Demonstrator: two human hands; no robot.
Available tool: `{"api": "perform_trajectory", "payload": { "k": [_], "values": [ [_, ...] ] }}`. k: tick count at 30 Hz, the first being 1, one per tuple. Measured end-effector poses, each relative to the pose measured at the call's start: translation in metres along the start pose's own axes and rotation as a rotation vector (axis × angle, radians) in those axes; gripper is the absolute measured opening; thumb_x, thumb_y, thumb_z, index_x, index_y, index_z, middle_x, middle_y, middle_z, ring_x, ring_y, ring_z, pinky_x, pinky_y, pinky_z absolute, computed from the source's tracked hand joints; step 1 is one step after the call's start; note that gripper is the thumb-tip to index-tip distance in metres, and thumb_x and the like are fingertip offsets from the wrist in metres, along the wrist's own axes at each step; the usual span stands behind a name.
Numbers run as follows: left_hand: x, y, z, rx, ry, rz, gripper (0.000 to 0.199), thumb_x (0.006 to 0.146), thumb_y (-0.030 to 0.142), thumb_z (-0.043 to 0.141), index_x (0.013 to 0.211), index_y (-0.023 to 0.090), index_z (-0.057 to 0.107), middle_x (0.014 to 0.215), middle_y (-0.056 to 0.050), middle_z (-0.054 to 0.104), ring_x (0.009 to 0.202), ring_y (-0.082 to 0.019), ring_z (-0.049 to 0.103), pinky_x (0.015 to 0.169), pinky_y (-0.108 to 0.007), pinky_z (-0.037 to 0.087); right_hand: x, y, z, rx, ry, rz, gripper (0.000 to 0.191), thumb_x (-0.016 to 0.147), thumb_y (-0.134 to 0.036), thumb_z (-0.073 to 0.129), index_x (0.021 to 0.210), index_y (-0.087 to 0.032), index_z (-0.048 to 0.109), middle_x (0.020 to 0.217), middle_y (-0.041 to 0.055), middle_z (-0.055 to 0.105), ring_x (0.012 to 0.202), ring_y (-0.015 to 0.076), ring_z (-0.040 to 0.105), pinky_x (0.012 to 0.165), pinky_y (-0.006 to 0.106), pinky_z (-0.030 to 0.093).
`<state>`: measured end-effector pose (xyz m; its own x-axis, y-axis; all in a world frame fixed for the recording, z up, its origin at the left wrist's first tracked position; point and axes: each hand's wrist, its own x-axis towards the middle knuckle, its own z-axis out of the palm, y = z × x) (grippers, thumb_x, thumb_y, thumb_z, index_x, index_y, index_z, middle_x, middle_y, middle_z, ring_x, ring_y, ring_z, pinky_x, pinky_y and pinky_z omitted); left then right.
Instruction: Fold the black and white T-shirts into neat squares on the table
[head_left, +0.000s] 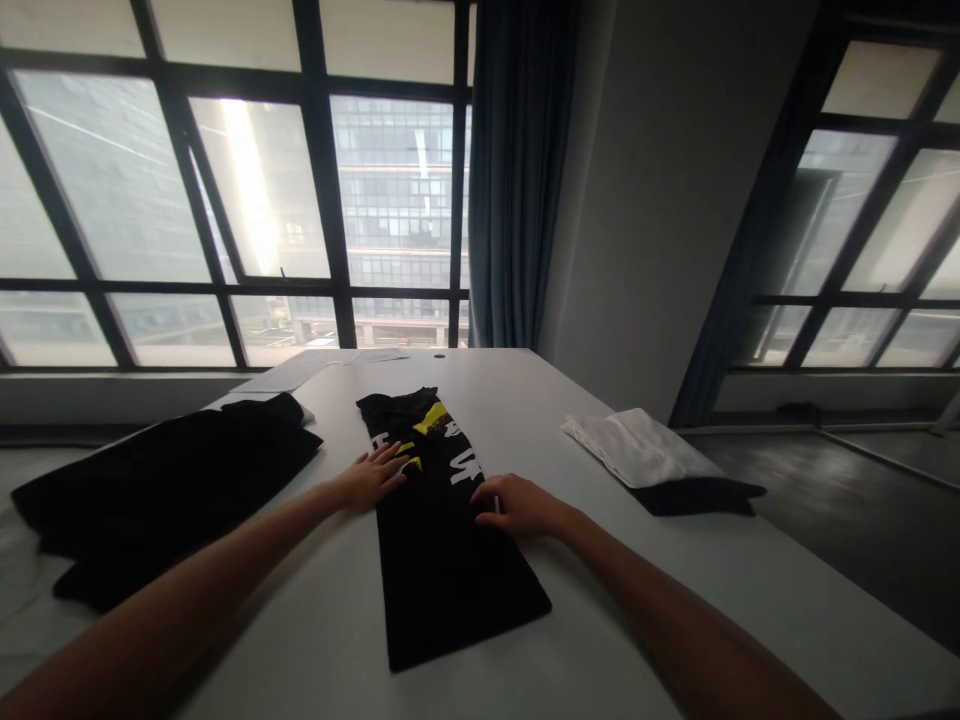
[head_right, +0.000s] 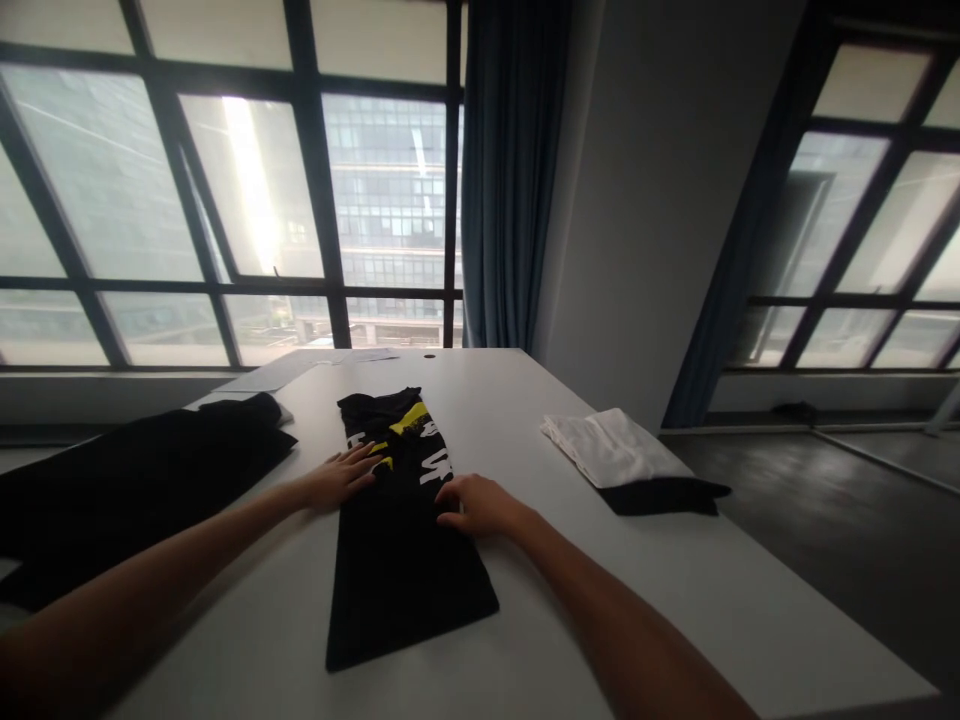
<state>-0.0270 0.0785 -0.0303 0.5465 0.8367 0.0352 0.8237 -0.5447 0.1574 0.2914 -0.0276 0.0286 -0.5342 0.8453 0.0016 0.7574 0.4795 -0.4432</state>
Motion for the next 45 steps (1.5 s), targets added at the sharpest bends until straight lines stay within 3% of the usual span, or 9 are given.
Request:
{"api": "perform_trajectory", "payload": {
  "k": [5, 14, 19, 23, 28, 33, 38, 42, 45],
  "values": [
    [-0.051, 0.014, -0.013, 0.029, 0.033, -0.040, 0.056, 0.101, 0.052, 0.031, 0.152, 0.029, 0.036, 0.162, -0.008, 0.030, 0.150, -0.032, 0.018, 0.117, -0.060, 0.019, -0.004, -0.028, 0.007, 0.123, -0.148, -0.149, 0.028, 0.086, -0.025, 0.063, 0.112, -0.019, 0.073, 0.100, 0.0053, 0.073, 0.085, 0.0173, 0.066, 0.077, 0.027, 0.051],
    [-0.127, 0.051, -0.046, -0.286, -0.146, 0.271, 0.043, 0.087, 0.030, 0.066, 0.130, 0.032, 0.064, 0.152, -0.004, 0.048, 0.141, -0.028, 0.041, 0.116, -0.045, 0.034, -0.010, -0.021, -0.001, -0.107, -0.061, -0.197, 0.043, 0.072, -0.003, 0.065, 0.109, -0.023, 0.075, 0.125, 0.0078, 0.061, 0.112, 0.0234, 0.059, 0.098, 0.036, 0.047],
    [-0.141, 0.062, -0.056, -0.258, -0.217, 0.306, 0.048, 0.073, 0.030, 0.082, 0.119, 0.034, 0.071, 0.149, -0.004, 0.050, 0.138, -0.032, 0.043, 0.115, -0.048, 0.034, -0.017, -0.033, -0.010, -0.197, -0.116, -0.218, 0.023, 0.069, -0.012, 0.076, 0.089, -0.022, 0.078, 0.117, 0.0072, 0.063, 0.111, 0.0261, 0.056, 0.098, 0.043, 0.044],
    [-0.146, 0.075, -0.058, -0.264, -0.200, 0.365, 0.057, 0.063, 0.041, 0.089, 0.117, 0.035, 0.072, 0.145, -0.006, 0.053, 0.128, -0.033, 0.051, 0.109, -0.047, 0.040, -0.021, -0.035, -0.013, -0.187, -0.164, -0.189, 0.036, 0.064, -0.016, 0.083, 0.099, -0.025, 0.077, 0.121, 0.0066, 0.062, 0.114, 0.0286, 0.055, 0.098, 0.046, 0.043],
    [-0.145, 0.094, -0.054, -0.358, -0.185, 0.477, 0.023, 0.079, 0.047, 0.076, 0.093, 0.029, 0.079, 0.107, -0.006, 0.069, 0.101, -0.023, 0.063, 0.097, -0.036, 0.048, -0.020, -0.031, -0.006, -0.041, -0.201, -0.261, 0.022, 0.069, -0.016, 0.080, 0.089, -0.025, 0.077, 0.119, 0.0039, 0.063, 0.115, 0.0262, 0.056, 0.102, 0.042, 0.042],
    [-0.148, 0.085, -0.070, -0.615, -0.160, 0.529, 0.025, 0.090, 0.042, 0.064, 0.091, 0.021, 0.075, 0.093, -0.009, 0.073, 0.089, -0.021, 0.067, 0.085, -0.032, 0.052, -0.018, -0.031, -0.004, 0.167, -0.183, -0.325, 0.012, 0.082, -0.017, 0.066, 0.092, -0.018, 0.072, 0.100, 0.0048, 0.069, 0.092, 0.0188, 0.063, 0.092, 0.036, 0.049],
    [-0.147, 0.057, -0.080, -0.899, -0.186, 0.361, 0.037, 0.079, 0.053, 0.074, 0.083, 0.016, 0.072, 0.082, -0.007, 0.072, 0.075, -0.020, 0.066, 0.074, -0.032, 0.053, -0.009, -0.032, 0.000, 0.506, -0.222, -0.289, 0.029, 0.089, -0.044, 0.062, 0.094, -0.016, 0.066, 0.089, 0.0045, 0.068, 0.081, 0.0177, 0.064, 0.077, 0.033, 0.054],
    [-0.120, 0.035, -0.052, -1.182, 0.178, -0.061, 0.054, 0.072, 0.062, 0.075, 0.096, 0.014, 0.067, 0.079, -0.004, 0.068, 0.070, -0.018, 0.065, 0.071, -0.034, 0.054, 0.014, -0.025, 0.017, 0.726, 0.090, 0.074, 0.041, 0.090, -0.055, 0.056, 0.105, -0.017, 0.058, 0.080, 0.0020, 0.064, 0.065, 0.0134, 0.061, 0.057, 0.026, 0.053],
    [-0.103, 0.022, -0.028, -1.159, 0.275, -0.318, 0.068, 0.074, 0.059, 0.074, 0.123, 0.014, 0.057, 0.079, -0.003, 0.067, 0.063, -0.016, 0.063, 0.064, -0.033, 0.053, 0.026, -0.016, 0.027, 0.761, 0.156, 0.264, 0.050, 0.090, -0.053, 0.058, 0.125, -0.017, 0.050, 0.089, 0.0049, 0.066, 0.064, 0.0131, 0.061, 0.051, 0.024, 0.053]
  ]
}}
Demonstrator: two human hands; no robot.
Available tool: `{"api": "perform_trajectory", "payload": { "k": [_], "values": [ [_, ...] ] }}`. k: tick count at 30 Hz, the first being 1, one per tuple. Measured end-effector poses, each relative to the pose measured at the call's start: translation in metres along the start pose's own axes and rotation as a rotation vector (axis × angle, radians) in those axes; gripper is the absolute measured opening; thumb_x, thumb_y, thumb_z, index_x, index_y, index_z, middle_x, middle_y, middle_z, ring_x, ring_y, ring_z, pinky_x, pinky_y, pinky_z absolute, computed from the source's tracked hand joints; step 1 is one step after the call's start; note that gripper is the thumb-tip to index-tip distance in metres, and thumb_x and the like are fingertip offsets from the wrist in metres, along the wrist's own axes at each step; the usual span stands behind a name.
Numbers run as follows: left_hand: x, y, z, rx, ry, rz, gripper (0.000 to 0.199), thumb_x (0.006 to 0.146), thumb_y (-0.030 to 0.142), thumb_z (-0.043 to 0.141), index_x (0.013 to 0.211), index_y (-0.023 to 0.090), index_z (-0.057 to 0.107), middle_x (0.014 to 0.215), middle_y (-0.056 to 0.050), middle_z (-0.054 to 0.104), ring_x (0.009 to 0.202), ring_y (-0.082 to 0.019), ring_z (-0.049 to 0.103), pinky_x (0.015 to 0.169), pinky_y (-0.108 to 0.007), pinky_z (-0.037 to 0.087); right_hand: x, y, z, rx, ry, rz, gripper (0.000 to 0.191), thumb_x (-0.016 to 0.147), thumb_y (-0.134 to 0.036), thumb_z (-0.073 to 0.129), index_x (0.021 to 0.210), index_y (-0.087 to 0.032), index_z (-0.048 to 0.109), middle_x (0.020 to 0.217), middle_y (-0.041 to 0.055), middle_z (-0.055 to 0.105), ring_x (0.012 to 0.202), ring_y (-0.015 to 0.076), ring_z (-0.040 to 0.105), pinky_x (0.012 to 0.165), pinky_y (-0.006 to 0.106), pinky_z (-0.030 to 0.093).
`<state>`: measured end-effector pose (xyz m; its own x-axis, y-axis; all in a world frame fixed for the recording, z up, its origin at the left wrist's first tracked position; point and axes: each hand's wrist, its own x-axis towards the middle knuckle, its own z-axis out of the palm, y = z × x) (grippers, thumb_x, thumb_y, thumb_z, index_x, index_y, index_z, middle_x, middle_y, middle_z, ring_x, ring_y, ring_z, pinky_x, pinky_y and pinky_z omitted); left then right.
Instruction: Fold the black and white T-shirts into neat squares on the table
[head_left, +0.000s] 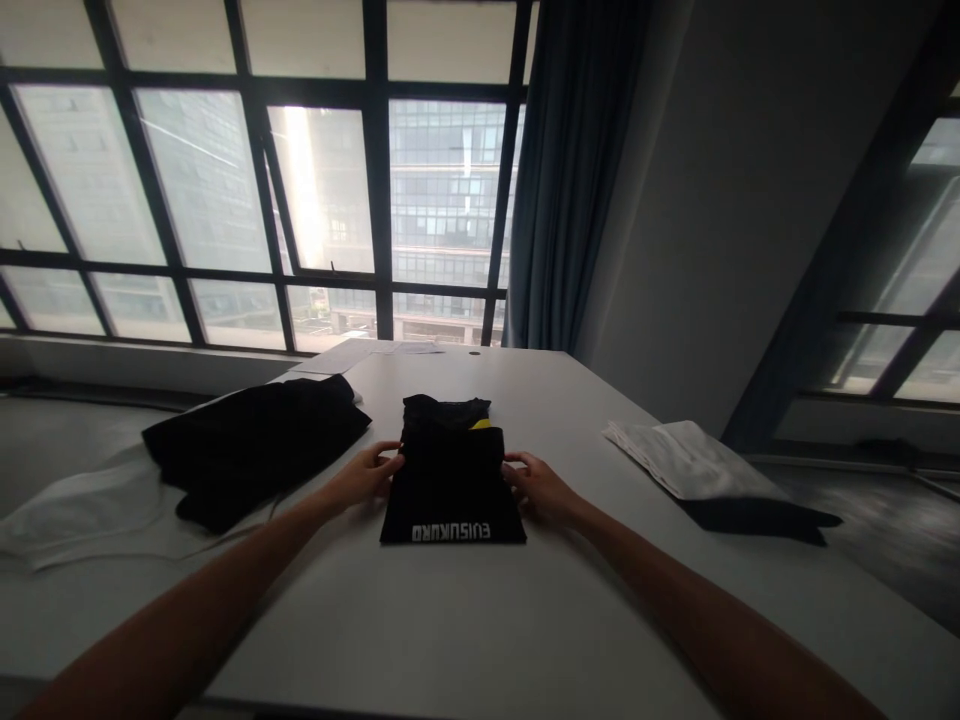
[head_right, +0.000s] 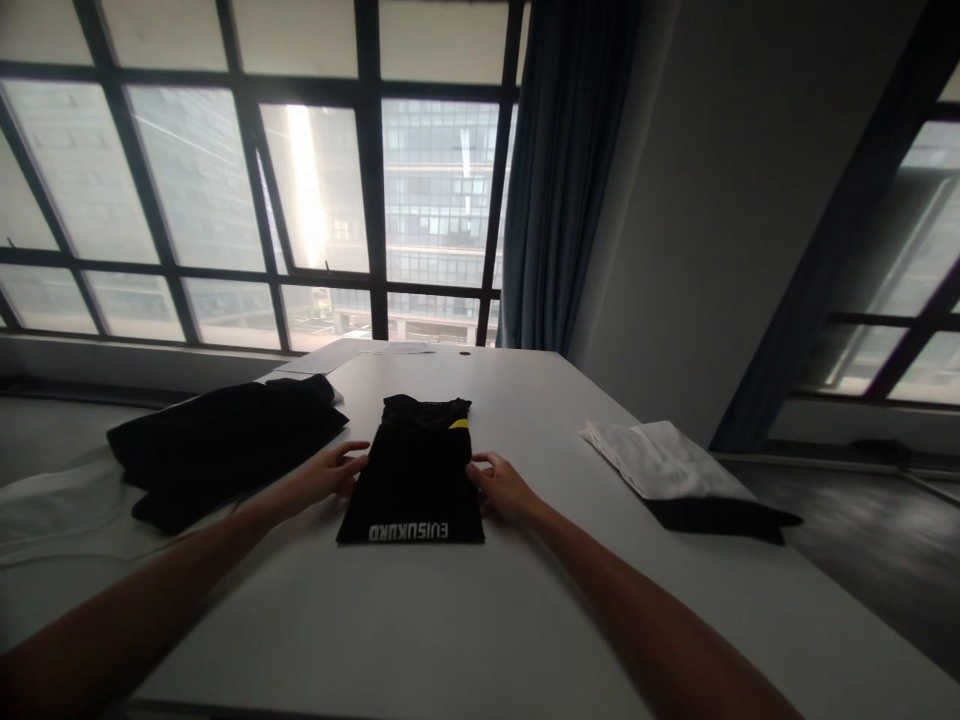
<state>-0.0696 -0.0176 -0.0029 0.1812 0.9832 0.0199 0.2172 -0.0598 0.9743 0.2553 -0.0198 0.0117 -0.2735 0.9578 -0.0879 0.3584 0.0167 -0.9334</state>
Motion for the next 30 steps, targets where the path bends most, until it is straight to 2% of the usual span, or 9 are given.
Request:
{"api": "perform_trajectory", "payload": {
  "k": [5, 10, 12, 15, 18, 21, 23, 26, 30],
  "values": [
    [0.000, -0.008, -0.001, 0.331, -0.031, 0.060, 0.066, 0.070, 0.039, 0.077, 0.131, 0.020, 0.058, 0.103, -0.006, 0.069, 0.067, -0.015, 0.064, 0.064, -0.031, 0.053, 0.001, 0.006, -0.004, -0.068, -0.085, -0.064, 0.055, 0.082, -0.033, 0.071, 0.131, -0.018, 0.053, 0.117, 0.0107, 0.064, 0.081, 0.0159, 0.066, 0.061, 0.026, 0.057],
    [-0.016, 0.012, 0.001, 0.562, 0.024, 0.208, 0.059, 0.079, 0.032, 0.065, 0.137, 0.021, 0.059, 0.086, -0.002, 0.071, 0.066, -0.017, 0.062, 0.066, -0.030, 0.051, 0.004, 0.011, -0.002, -0.243, -0.017, -0.293, 0.048, 0.080, -0.019, 0.064, 0.128, -0.016, 0.062, 0.122, 0.0107, 0.064, 0.072, 0.0121, 0.061, 0.071, 0.031, 0.056],
    [-0.017, 0.014, 0.002, 0.573, 0.064, 0.274, 0.061, 0.080, 0.031, 0.063, 0.139, 0.022, 0.057, 0.095, -0.004, 0.072, 0.068, -0.017, 0.063, 0.067, -0.030, 0.051, 0.007, 0.014, 0.000, -0.342, 0.054, -0.370, 0.048, 0.081, -0.017, 0.061, 0.129, -0.018, 0.062, 0.128, 0.0108, 0.061, 0.073, 0.0124, 0.061, 0.075, 0.032, 0.056],
    [-0.017, 0.010, 0.003, 0.655, 0.031, 0.204, 0.066, 0.078, 0.027, 0.063, 0.143, 0.022, 0.053, 0.122, -0.009, 0.068, 0.072, -0.018, 0.066, 0.072, -0.031, 0.054, 0.007, 0.016, 0.005, -0.518, 0.092, -0.373, 0.048, 0.082, -0.015, 0.059, 0.130, -0.016, 0.063, 0.129, 0.0128, 0.060, 0.093, 0.0185, 0.064, 0.091, 0.036, 0.053],
    [-0.018, 0.005, 0.005, 0.860, 0.055, 0.185, 0.063, 0.080, 0.031, 0.063, 0.142, 0.021, 0.054, 0.146, -0.013, 0.052, 0.095, -0.027, 0.069, 0.088, -0.040, 0.054, -0.001, 0.011, 0.009, -0.701, 0.130, -0.340, 0.048, 0.086, -0.018, 0.057, 0.134, -0.015, 0.061, 0.135, 0.0146, 0.056, 0.117, 0.0251, 0.058, 0.102, 0.038, 0.047],
    [-0.020, 0.002, 0.011, 1.013, 0.101, 0.386, 0.056, 0.092, 0.045, 0.053, 0.143, 0.024, 0.052, 0.155, -0.010, 0.042, 0.131, -0.035, 0.050, 0.110, -0.051, 0.039, -0.009, 0.005, 0.014, -0.853, 0.174, -0.391, 0.050, 0.091, -0.025, 0.052, 0.140, -0.016, 0.055, 0.149, 0.0146, 0.045, 0.132, 0.0293, 0.048, 0.110, 0.044, 0.039],
    [-0.020, 0.000, 0.017, 1.025, -0.045, 0.481, 0.057, 0.097, 0.052, 0.045, 0.148, 0.027, 0.046, 0.159, -0.006, 0.035, 0.143, -0.032, 0.036, 0.118, -0.052, 0.027, -0.012, 0.003, 0.016, -0.890, 0.070, -0.450, 0.053, 0.095, -0.033, 0.050, 0.145, -0.019, 0.049, 0.155, 0.0123, 0.039, 0.141, 0.0300, 0.038, 0.116, 0.049, 0.030],
    [-0.019, -0.004, 0.019, 0.997, -0.318, 0.422, 0.060, 0.099, 0.054, 0.040, 0.154, 0.028, 0.034, 0.163, -0.005, 0.024, 0.150, -0.029, 0.022, 0.122, -0.050, 0.017, -0.013, 0.005, 0.014, -0.852, -0.148, -0.405, 0.053, 0.099, -0.042, 0.041, 0.148, -0.021, 0.046, 0.158, 0.0092, 0.035, 0.146, 0.0292, 0.029, 0.120, 0.053, 0.020],
    [-0.021, 0.001, -0.003, 0.930, -0.461, 0.316, 0.057, 0.098, 0.046, 0.047, 0.153, 0.034, 0.035, 0.163, -0.002, 0.026, 0.150, -0.029, 0.019, 0.122, -0.051, 0.016, -0.010, 0.008, -0.003, -0.768, -0.131, -0.414, 0.046, 0.097, -0.028, 0.041, 0.140, -0.019, 0.055, 0.151, 0.0091, 0.047, 0.139, 0.0245, 0.042, 0.118, 0.046, 0.029]
  ]
}}
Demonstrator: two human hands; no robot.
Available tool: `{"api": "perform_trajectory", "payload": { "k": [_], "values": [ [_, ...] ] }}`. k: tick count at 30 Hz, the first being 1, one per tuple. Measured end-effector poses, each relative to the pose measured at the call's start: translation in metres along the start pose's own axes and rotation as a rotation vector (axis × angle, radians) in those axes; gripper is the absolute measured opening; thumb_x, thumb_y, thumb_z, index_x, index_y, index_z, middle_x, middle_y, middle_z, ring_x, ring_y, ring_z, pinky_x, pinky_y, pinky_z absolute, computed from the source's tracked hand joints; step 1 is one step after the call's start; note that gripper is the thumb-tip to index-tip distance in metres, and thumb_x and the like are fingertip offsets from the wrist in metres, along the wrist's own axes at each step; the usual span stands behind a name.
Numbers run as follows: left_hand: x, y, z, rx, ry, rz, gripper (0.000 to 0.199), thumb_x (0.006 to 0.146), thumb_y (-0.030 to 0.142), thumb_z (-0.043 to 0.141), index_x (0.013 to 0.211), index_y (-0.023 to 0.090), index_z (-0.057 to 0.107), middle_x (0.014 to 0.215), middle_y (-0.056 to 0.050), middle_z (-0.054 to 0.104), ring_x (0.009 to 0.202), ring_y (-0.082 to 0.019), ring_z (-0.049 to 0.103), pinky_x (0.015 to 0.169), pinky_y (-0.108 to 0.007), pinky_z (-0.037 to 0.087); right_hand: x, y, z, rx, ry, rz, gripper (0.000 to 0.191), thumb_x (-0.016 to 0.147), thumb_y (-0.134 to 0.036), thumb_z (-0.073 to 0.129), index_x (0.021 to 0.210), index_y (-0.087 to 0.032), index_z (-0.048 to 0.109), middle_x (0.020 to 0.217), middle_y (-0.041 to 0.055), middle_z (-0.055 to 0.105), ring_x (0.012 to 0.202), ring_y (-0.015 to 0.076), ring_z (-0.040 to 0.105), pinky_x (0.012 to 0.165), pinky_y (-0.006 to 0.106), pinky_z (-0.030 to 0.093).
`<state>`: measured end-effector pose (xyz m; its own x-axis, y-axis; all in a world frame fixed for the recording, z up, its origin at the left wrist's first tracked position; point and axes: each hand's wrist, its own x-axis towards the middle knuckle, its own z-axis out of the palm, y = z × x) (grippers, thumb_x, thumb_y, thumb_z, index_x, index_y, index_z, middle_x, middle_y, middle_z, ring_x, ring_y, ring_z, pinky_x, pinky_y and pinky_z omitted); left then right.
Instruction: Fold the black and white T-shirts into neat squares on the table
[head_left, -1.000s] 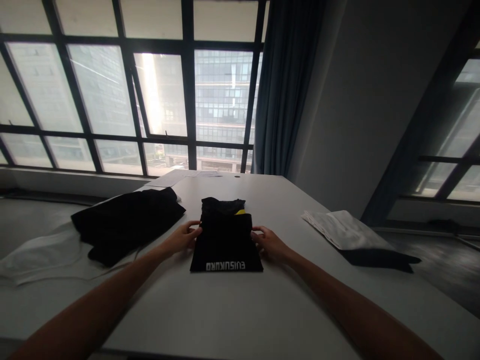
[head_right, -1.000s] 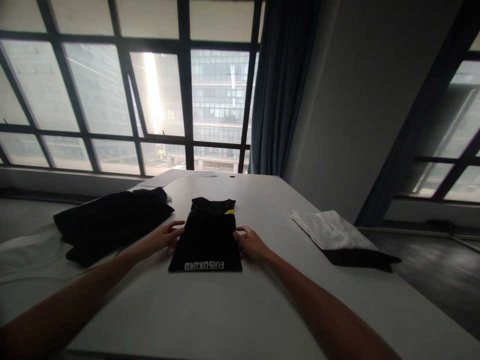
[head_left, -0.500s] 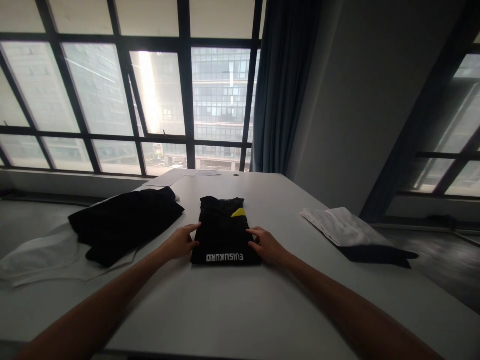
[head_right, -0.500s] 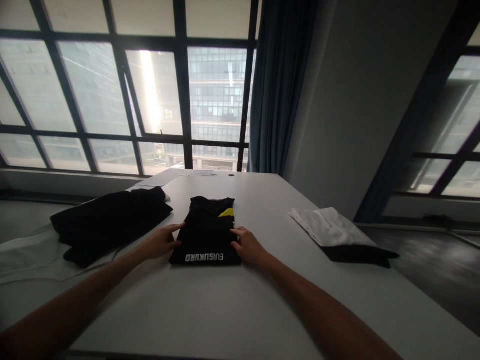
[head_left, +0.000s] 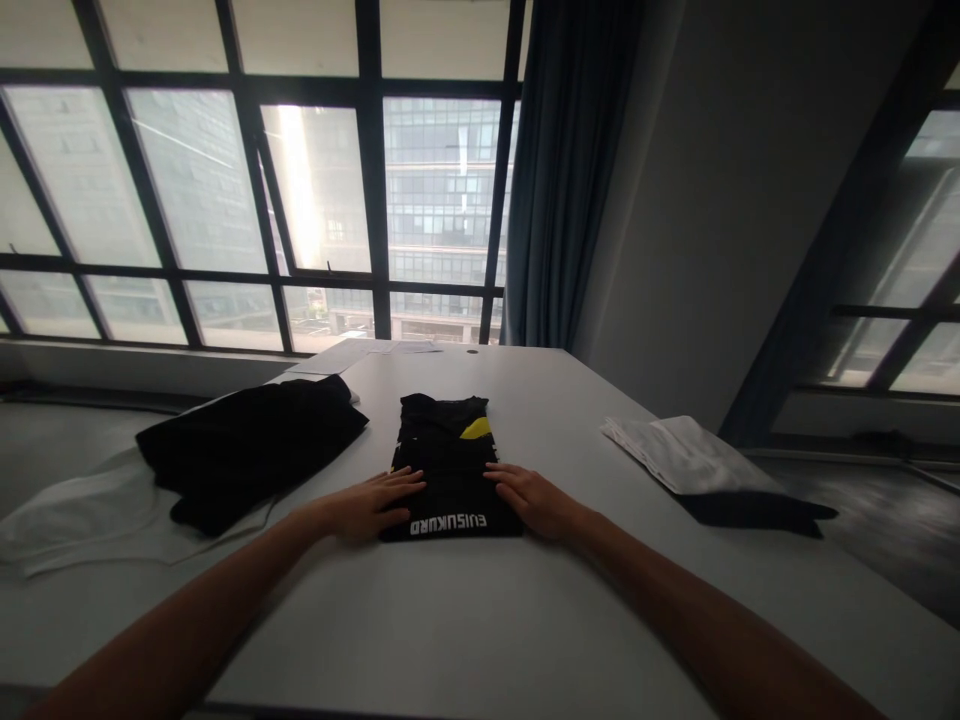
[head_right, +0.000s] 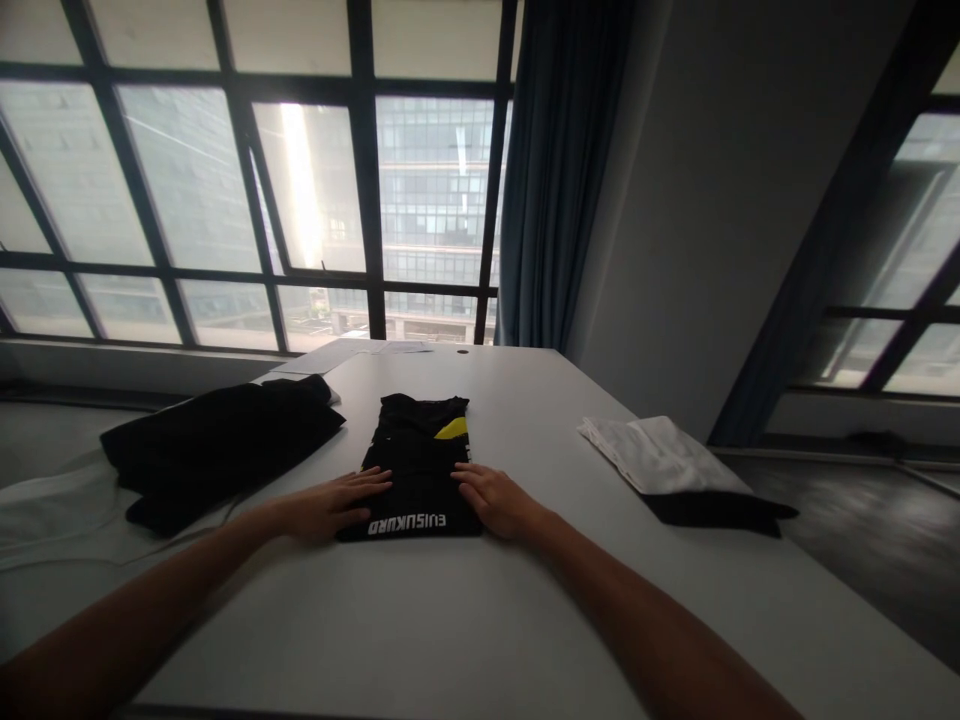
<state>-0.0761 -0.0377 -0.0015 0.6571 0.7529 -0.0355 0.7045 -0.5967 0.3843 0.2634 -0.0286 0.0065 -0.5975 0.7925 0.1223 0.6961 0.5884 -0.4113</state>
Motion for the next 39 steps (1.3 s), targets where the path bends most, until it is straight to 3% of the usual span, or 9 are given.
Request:
{"api": "perform_trajectory", "payload": {
  "k": [5, 10, 17, 24, 27, 30, 33, 36, 39],
  "values": [
    [-0.015, -0.016, -0.020, -0.041, 0.018, -0.041, 0.048, 0.090, 0.032, 0.061, 0.137, 0.038, 0.056, 0.157, 0.001, 0.040, 0.144, -0.031, 0.035, 0.118, -0.055, 0.028, -0.002, 0.015, -0.011, -0.110, 0.036, -0.031, 0.050, 0.084, -0.008, 0.051, 0.131, -0.020, 0.064, 0.140, 0.0093, 0.058, 0.130, 0.0255, 0.052, 0.112, 0.044, 0.039],
    [0.002, -0.018, -0.007, 0.044, 0.207, 0.056, 0.028, 0.091, 0.031, 0.056, 0.112, 0.028, 0.074, 0.144, -0.004, 0.057, 0.136, -0.028, 0.047, 0.118, -0.049, 0.031, 0.006, 0.018, -0.002, -0.175, 0.103, -0.145, 0.035, 0.086, -0.007, 0.051, 0.109, -0.018, 0.074, 0.134, 0.0130, 0.061, 0.124, 0.0283, 0.055, 0.106, 0.049, 0.042],
    [-0.003, 0.002, -0.017, -0.026, 0.238, 0.152, 0.032, 0.097, 0.035, 0.046, 0.109, 0.024, 0.074, 0.111, -0.008, 0.074, 0.107, -0.025, 0.065, 0.111, -0.046, 0.036, 0.003, 0.010, -0.015, -0.032, 0.190, -0.186, 0.029, 0.086, -0.008, 0.049, 0.099, -0.020, 0.072, 0.120, 0.0108, 0.069, 0.124, 0.0259, 0.056, 0.108, 0.047, 0.039],
    [-0.016, 0.040, -0.035, -0.517, 0.109, 0.270, 0.042, 0.090, 0.053, 0.059, 0.084, 0.013, 0.072, 0.075, -0.006, 0.071, 0.069, -0.017, 0.064, 0.068, -0.027, 0.052, -0.015, -0.014, -0.052, 0.476, -0.124, -0.231, 0.025, 0.088, -0.038, 0.063, 0.096, -0.017, 0.073, 0.096, 0.0071, 0.074, 0.089, 0.0223, 0.068, 0.085, 0.037, 0.053],
    [-0.004, 0.039, -0.032, -0.790, 0.328, 0.152, 0.050, 0.082, 0.062, 0.065, 0.084, 0.013, 0.070, 0.078, -0.006, 0.072, 0.074, -0.020, 0.067, 0.071, -0.030, 0.054, 0.000, -0.009, -0.043, 0.622, 0.111, -0.173, 0.040, 0.085, -0.054, 0.064, 0.098, -0.016, 0.071, 0.096, 0.0078, 0.072, 0.088, 0.0232, 0.067, 0.080, 0.038, 0.055],
    [0.014, 0.028, -0.021, -0.984, 0.546, -0.093, 0.061, 0.078, 0.071, 0.062, 0.098, 0.014, 0.068, 0.091, -0.008, 0.075, 0.085, -0.025, 0.070, 0.077, -0.036, 0.056, 0.021, 0.007, -0.019, 0.708, 0.382, 0.101, 0.052, 0.088, -0.060, 0.056, 0.117, -0.018, 0.064, 0.100, 0.0089, 0.071, 0.086, 0.0221, 0.066, 0.072, 0.035, 0.056],
    [0.026, 0.013, -0.007, -1.022, 0.494, -0.289, 0.072, 0.064, 0.066, 0.078, 0.112, 0.015, 0.064, 0.107, -0.013, 0.074, 0.097, -0.031, 0.071, 0.083, -0.042, 0.058, 0.033, 0.023, 0.004, 0.685, 0.307, 0.281, 0.058, 0.085, -0.051, 0.063, 0.132, -0.018, 0.055, 0.106, 0.0106, 0.069, 0.077, 0.0184, 0.066, 0.062, 0.031, 0.055],
    [0.034, 0.001, 0.001, -0.878, 0.461, -0.299, 0.083, 0.051, 0.047, 0.090, 0.121, 0.013, 0.061, 0.118, -0.016, 0.071, 0.107, -0.033, 0.068, 0.093, -0.044, 0.055, 0.033, 0.029, 0.014, 0.575, 0.232, 0.211, 0.058, 0.077, -0.033, 0.072, 0.131, -0.018, 0.059, 0.115, 0.0106, 0.068, 0.074, 0.0154, 0.065, 0.070, 0.032, 0.056],
    [0.037, -0.004, 0.003, -0.767, 0.515, -0.246, 0.087, 0.056, 0.041, 0.087, 0.133, 0.013, 0.055, 0.133, -0.018, 0.063, 0.118, -0.034, 0.063, 0.100, -0.045, 0.051, 0.030, 0.023, 0.014, 0.404, 0.321, 0.102, 0.047, 0.078, -0.026, 0.066, 0.124, -0.017, 0.065, 0.117, 0.0098, 0.067, 0.081, 0.0174, 0.065, 0.081, 0.035, 0.055]
  ]
}}
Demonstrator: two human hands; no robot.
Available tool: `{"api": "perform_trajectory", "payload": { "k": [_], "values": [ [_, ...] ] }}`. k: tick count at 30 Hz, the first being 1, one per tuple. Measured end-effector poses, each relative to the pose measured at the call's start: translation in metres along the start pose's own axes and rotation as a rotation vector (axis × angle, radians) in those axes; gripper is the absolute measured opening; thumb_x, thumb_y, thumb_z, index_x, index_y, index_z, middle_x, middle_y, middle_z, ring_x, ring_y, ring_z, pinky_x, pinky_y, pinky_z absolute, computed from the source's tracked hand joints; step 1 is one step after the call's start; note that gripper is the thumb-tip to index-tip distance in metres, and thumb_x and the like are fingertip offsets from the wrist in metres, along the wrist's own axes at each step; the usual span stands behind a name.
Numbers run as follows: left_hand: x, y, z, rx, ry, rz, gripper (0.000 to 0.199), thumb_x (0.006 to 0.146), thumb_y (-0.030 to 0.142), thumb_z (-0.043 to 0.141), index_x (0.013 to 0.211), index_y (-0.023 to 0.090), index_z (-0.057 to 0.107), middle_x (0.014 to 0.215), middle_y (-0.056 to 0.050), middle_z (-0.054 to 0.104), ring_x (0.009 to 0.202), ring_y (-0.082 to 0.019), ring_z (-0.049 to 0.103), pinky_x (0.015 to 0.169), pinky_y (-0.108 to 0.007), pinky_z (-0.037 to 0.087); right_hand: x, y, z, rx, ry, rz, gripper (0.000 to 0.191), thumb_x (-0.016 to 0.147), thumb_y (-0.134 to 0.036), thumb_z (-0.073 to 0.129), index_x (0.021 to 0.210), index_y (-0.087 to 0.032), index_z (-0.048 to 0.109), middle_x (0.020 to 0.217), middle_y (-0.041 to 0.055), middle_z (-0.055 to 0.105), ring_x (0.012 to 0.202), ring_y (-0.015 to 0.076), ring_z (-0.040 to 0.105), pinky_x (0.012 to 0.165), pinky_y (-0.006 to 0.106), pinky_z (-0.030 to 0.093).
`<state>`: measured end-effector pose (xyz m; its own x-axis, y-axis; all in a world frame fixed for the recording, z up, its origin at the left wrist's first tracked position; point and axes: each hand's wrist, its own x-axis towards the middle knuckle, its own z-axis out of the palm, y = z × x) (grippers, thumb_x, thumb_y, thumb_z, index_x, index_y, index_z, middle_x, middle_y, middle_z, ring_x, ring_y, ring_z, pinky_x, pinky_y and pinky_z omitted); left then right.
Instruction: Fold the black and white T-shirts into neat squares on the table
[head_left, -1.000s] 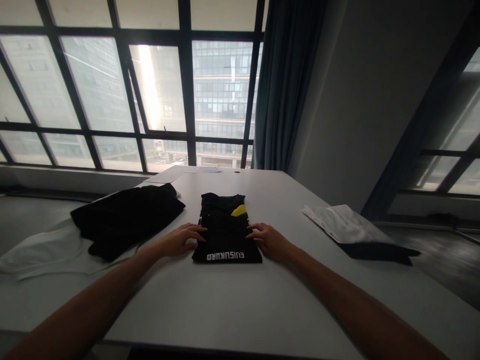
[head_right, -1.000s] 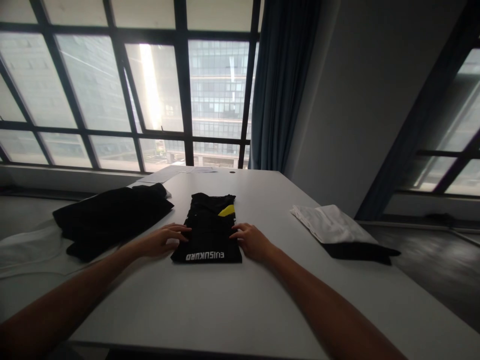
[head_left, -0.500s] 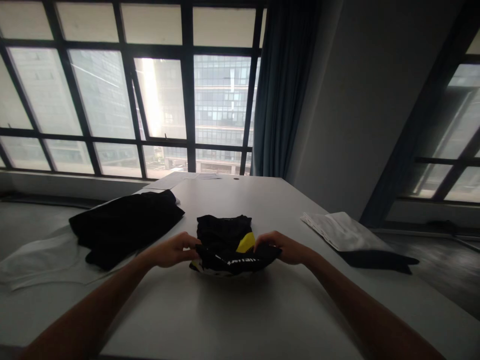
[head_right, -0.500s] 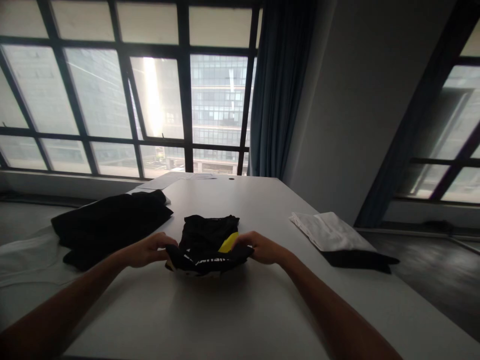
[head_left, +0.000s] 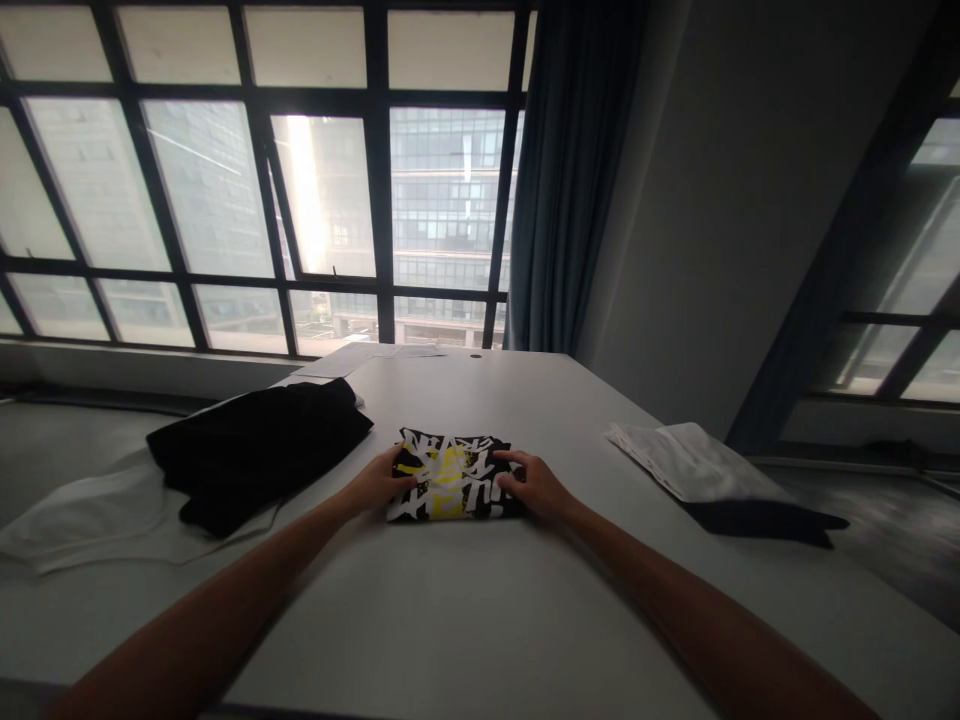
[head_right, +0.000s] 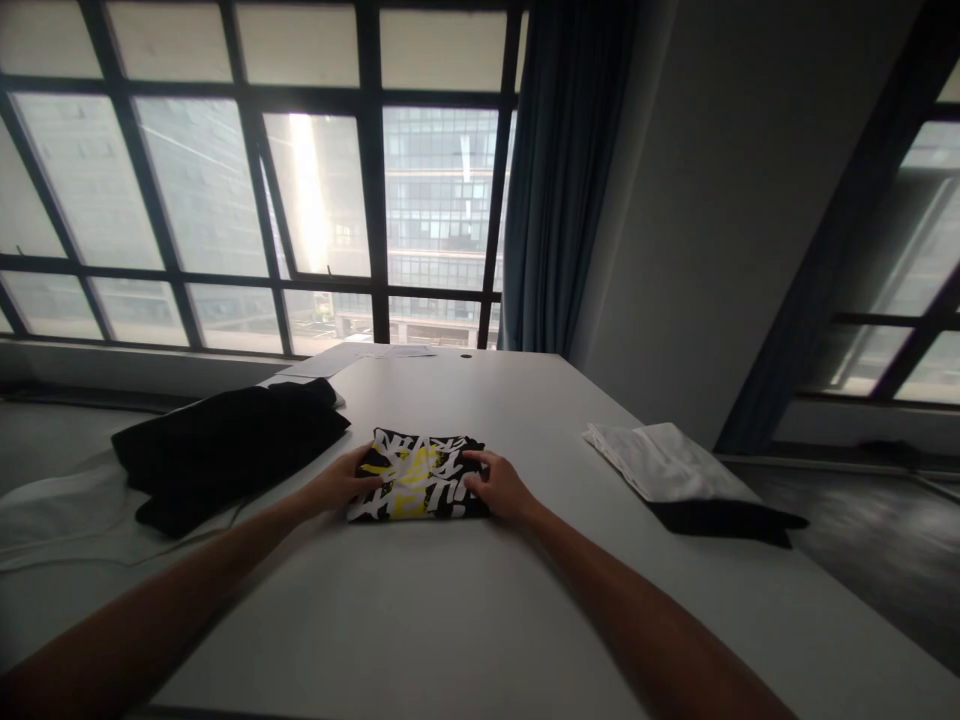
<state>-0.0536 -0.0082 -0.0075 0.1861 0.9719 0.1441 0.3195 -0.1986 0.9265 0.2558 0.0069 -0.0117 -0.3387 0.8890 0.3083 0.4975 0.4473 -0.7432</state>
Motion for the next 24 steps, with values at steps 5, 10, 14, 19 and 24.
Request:
{"api": "perform_trajectory", "payload": {
  "k": [5, 10, 14, 19, 24],
  "values": [
    [-0.005, 0.001, -0.001, 0.222, 0.053, 0.025, 0.089, 0.069, 0.033, 0.076, 0.149, 0.018, 0.038, 0.139, -0.015, 0.060, 0.120, -0.032, 0.062, 0.098, -0.044, 0.052, -0.009, -0.013, 0.004, -0.252, 0.132, -0.192, 0.047, 0.083, -0.017, 0.051, 0.128, -0.014, 0.064, 0.124, 0.0125, 0.063, 0.107, 0.0221, 0.061, 0.098, 0.034, 0.047],
    [-0.013, 0.011, 0.012, 0.906, 0.154, 0.063, 0.064, 0.084, 0.032, 0.059, 0.146, 0.017, 0.046, 0.157, -0.015, 0.038, 0.135, -0.037, 0.047, 0.106, -0.050, 0.043, -0.014, -0.031, 0.011, -0.624, 0.041, 0.022, 0.047, 0.087, -0.018, 0.044, 0.129, -0.013, 0.064, 0.134, 0.0157, 0.058, 0.118, 0.0268, 0.056, 0.103, 0.040, 0.041],
    [0.002, 0.015, 0.036, 1.050, 0.023, 0.305, 0.054, 0.099, 0.041, 0.033, 0.142, 0.014, 0.051, 0.157, -0.015, 0.038, 0.143, -0.032, 0.037, 0.116, -0.051, 0.030, 0.005, -0.052, 0.026, -0.719, -0.061, -0.129, 0.051, 0.096, -0.032, 0.038, 0.142, -0.016, 0.053, 0.152, 0.0117, 0.045, 0.138, 0.0262, 0.039, 0.115, 0.041, 0.027],
    [0.029, -0.008, 0.048, 1.024, -0.124, 0.197, 0.063, 0.101, 0.051, 0.025, 0.150, 0.014, 0.040, 0.160, -0.015, 0.029, 0.149, -0.030, 0.024, 0.119, -0.050, 0.023, 0.034, -0.045, 0.053, -0.624, -0.325, 0.017, 0.069, 0.099, -0.056, 0.024, 0.154, -0.015, 0.032, 0.162, 0.0104, 0.025, 0.150, 0.0270, 0.018, 0.121, 0.049, 0.010],
    [0.034, -0.023, 0.040, 0.986, -0.098, 0.119, 0.077, 0.096, 0.064, 0.025, 0.153, 0.012, 0.035, 0.163, -0.014, 0.021, 0.151, -0.028, 0.015, 0.122, -0.045, 0.016, 0.033, -0.035, 0.056, -0.607, -0.344, 0.039, 0.074, 0.098, -0.062, 0.019, 0.156, -0.017, 0.029, 0.164, 0.0092, 0.019, 0.152, 0.0263, 0.011, 0.121, 0.051, 0.004]
  ]
}}
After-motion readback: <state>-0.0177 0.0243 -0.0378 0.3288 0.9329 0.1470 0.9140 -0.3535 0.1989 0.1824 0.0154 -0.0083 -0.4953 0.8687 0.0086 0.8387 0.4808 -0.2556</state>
